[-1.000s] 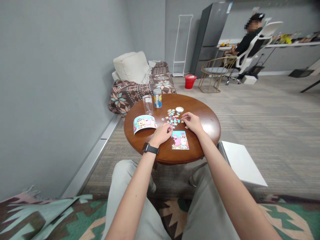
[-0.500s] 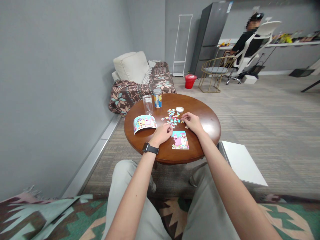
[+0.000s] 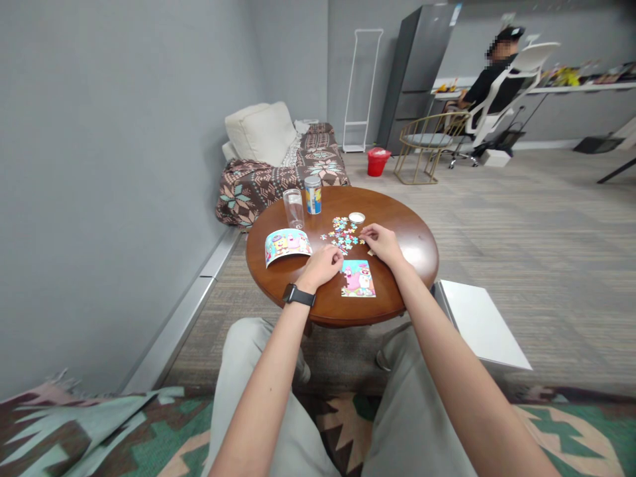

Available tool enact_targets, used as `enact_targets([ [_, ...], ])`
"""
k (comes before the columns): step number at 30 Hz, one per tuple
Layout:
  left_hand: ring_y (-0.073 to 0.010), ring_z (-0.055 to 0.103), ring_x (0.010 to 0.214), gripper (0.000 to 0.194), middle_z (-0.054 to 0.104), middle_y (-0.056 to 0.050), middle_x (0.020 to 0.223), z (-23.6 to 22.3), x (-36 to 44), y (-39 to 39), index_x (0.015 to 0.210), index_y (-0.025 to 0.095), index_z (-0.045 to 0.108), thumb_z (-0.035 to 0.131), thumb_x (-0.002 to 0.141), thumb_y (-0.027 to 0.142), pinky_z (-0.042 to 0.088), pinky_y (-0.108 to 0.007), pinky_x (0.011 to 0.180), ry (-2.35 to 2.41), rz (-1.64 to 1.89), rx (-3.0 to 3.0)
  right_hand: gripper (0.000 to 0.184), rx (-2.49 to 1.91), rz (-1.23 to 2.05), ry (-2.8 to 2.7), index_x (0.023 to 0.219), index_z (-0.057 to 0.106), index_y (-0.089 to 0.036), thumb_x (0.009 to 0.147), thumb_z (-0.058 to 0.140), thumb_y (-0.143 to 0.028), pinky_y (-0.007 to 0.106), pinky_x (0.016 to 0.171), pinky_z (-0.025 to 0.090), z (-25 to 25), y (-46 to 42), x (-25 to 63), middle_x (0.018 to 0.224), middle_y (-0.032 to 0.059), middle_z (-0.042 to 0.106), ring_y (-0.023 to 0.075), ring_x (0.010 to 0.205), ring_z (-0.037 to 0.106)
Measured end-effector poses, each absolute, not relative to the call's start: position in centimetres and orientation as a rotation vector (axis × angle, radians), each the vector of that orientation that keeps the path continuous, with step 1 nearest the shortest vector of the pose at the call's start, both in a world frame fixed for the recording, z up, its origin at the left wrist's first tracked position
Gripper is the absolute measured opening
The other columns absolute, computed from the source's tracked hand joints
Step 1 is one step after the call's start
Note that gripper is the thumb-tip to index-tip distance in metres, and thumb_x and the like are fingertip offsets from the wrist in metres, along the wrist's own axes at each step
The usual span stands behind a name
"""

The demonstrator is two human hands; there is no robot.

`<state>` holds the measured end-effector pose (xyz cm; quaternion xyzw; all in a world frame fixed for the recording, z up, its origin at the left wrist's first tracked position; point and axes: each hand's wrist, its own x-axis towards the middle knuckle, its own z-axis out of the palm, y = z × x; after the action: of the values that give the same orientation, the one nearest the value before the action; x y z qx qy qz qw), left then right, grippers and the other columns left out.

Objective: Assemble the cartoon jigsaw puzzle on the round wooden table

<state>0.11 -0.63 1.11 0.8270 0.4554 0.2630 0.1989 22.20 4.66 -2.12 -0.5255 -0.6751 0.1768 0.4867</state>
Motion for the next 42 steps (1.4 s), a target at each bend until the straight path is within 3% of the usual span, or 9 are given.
enact_targets([
  [13,-0.0175,0.058,0.083,0.013,0.062,-0.003,0.085,1.19,0.07,-0.63,0.079,0.020,0.061,0.052,0.087,0.014,0.046,-0.029,0.078,1.292,0.717,2.312,0.006,-1.277,0.432,-1.646,0.084,0.066,-0.021,0.079,0.063,-0.023,0.034,0.079,0.054,-2.47,4.98,22.37,0.084,0.0028,0.074,0.0190,0.079,0.069],
  [29,-0.0180,0.057,0.083,0.010,0.060,-0.003,0.084,0.88,-0.01,-0.43,0.081,0.020,0.058,0.053,0.084,0.012,0.046,-0.031,0.079,1.292,0.753,2.307,0.022,-1.381,0.368,-1.421,0.079,0.061,-0.022,0.077,0.042,-0.012,0.036,0.079,0.052,-2.42,5.12,22.60,0.081,0.0029,0.069,0.0197,0.078,0.066],
  [42,-0.0197,0.062,0.080,0.008,0.064,-0.003,0.080,1.68,0.52,-0.58,0.088,0.020,0.054,0.049,0.087,0.014,0.045,-0.031,0.076,1.533,0.628,2.278,0.028,-1.515,0.349,-1.396,0.082,0.064,-0.021,0.074,0.044,-0.003,0.036,0.090,0.048,-1.54,4.62,22.01,0.092,0.0053,0.069,0.0206,0.091,0.063],
])
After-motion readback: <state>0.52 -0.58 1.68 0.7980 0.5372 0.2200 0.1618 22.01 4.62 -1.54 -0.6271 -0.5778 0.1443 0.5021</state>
